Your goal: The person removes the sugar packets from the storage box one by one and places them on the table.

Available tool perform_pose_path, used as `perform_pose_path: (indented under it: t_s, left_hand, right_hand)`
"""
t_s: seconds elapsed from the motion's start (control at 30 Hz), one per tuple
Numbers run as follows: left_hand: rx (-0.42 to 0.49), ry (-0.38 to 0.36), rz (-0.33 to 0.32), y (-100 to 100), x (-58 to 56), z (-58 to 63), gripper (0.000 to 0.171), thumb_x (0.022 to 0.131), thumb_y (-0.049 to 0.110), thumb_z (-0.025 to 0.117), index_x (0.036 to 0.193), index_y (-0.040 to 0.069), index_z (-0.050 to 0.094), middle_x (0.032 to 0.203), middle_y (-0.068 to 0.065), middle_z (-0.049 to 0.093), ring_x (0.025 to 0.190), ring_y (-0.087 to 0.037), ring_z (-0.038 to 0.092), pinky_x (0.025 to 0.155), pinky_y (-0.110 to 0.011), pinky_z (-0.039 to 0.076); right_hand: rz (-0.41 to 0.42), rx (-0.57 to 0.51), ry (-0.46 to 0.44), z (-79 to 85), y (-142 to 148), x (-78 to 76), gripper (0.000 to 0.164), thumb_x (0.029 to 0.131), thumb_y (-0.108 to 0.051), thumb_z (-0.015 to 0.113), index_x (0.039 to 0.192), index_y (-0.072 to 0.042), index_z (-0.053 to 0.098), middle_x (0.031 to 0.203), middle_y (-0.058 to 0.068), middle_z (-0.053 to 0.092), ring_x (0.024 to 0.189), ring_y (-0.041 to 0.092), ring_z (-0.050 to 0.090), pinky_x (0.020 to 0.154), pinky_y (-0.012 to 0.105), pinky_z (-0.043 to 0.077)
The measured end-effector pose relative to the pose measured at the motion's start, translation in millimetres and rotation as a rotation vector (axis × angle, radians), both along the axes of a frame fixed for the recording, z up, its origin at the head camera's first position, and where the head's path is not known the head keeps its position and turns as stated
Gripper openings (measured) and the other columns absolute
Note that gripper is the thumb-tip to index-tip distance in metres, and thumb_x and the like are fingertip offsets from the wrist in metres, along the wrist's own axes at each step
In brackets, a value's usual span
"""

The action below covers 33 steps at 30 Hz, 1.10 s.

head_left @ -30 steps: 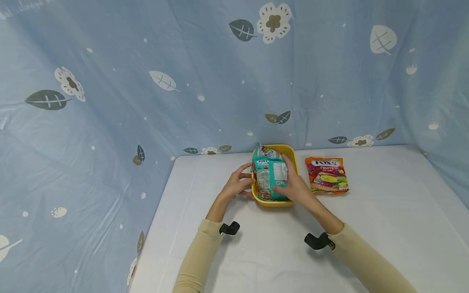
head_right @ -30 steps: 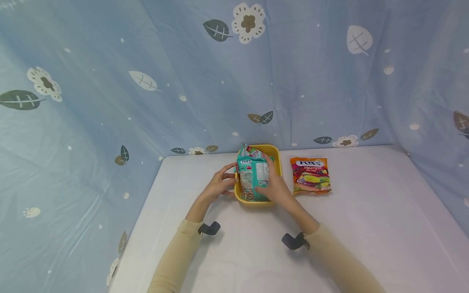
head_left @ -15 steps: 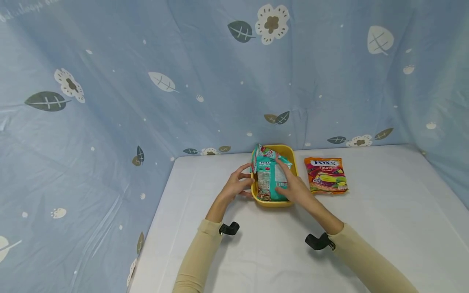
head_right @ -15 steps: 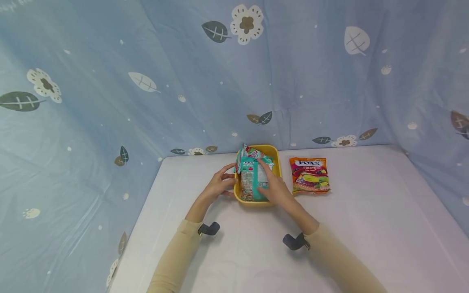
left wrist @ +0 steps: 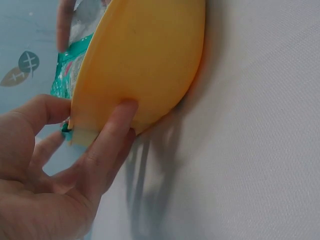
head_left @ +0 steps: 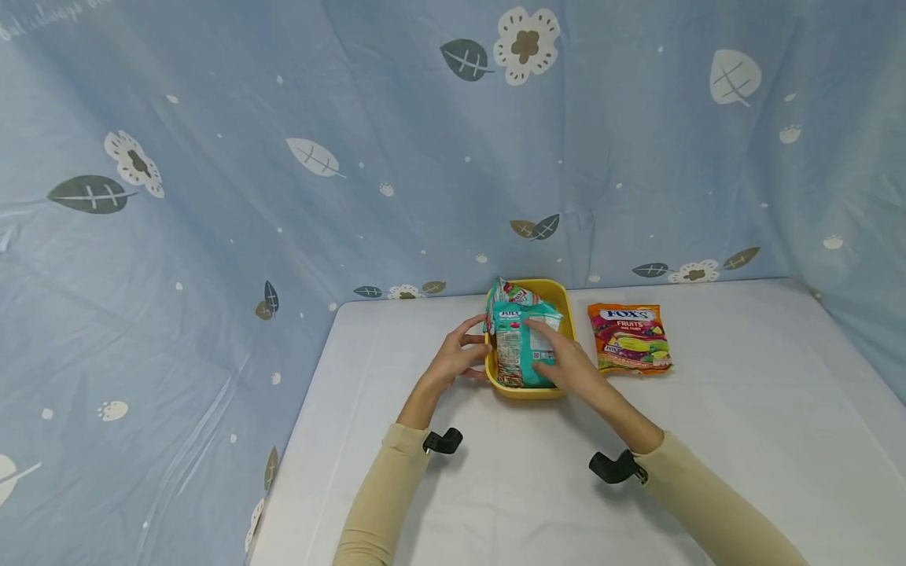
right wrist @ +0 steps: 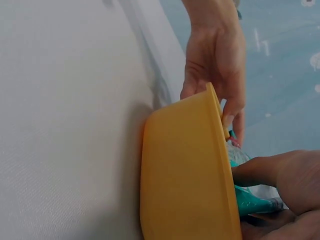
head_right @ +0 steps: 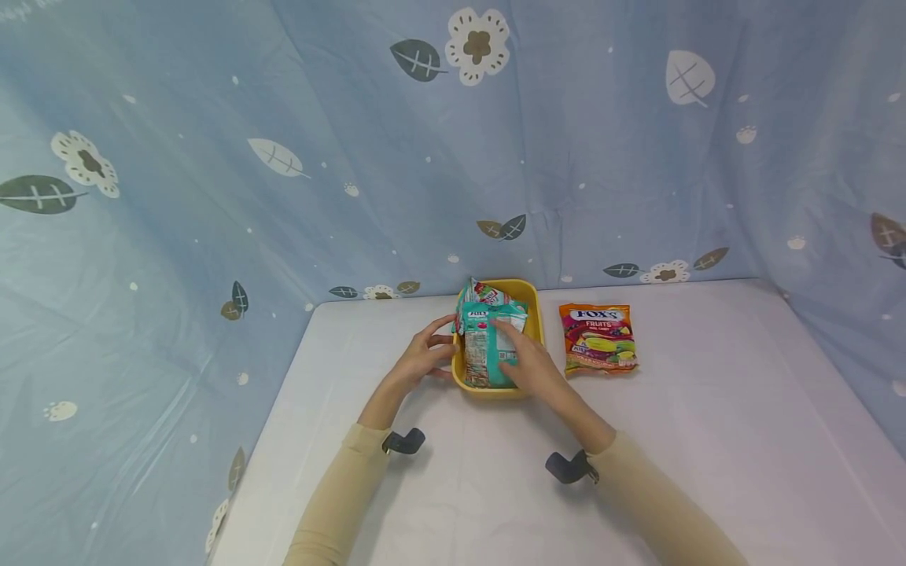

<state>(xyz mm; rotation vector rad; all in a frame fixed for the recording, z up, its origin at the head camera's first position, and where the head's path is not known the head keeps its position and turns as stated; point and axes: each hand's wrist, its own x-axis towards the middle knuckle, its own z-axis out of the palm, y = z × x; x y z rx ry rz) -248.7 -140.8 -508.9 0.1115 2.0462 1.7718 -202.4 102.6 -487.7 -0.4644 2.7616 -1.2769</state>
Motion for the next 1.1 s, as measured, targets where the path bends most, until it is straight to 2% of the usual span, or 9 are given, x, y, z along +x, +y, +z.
perform_pose_path:
  t_s: [0.17,0.53,0.67,1.1]
  left_hand:
    - [-0.010,0.021,0.017,1.3,0.9,0.9,0.064,0.095,0.014,0.064,0.148,0.039,0.038,0.135,-0.021,0.050,0.103,-0.034,0.067,0.072,-0.055,0.062]
    - [-0.021,0.033,0.038,2.2,1.1,0.9,0.063,0.094,0.013,0.064,0.146,0.041,0.042,0.131,-0.018,0.053,0.095,-0.028,0.070,0.064,-0.046,0.065]
    - [-0.027,0.037,0.041,1.8,1.5,-0.1,0.063,0.094,0.014,0.064,0.145,0.042,0.042,0.132,-0.018,0.053,0.094,-0.028,0.070,0.065,-0.048,0.065]
    - [-0.013,0.039,0.021,1.4,4.7,-0.4,0.063,0.095,0.013,0.064,0.146,0.041,0.040,0.135,-0.020,0.051,0.108,-0.032,0.066,0.072,-0.056,0.062]
  right_hand:
    - [0.002,0.013,-0.017,0.4,1.1,-0.2,0.063,0.088,-0.006,0.071,0.145,-0.020,0.046,0.147,0.020,0.048,0.135,0.046,0.044,0.108,0.066,0.041]
    - [0.003,0.015,-0.021,-0.5,1.9,-1.4,0.060,0.089,-0.008,0.071,0.143,-0.020,0.049,0.147,0.018,0.049,0.136,0.044,0.043,0.110,0.066,0.040]
    - [0.007,0.015,-0.022,-0.7,2.7,-0.5,0.060,0.089,-0.008,0.071,0.143,-0.019,0.049,0.147,0.018,0.049,0.136,0.044,0.043,0.109,0.066,0.041]
    - [0.010,0.011,-0.021,0.4,3.0,2.1,0.059,0.088,-0.008,0.071,0.142,-0.019,0.050,0.146,0.018,0.050,0.135,0.045,0.045,0.108,0.066,0.042]
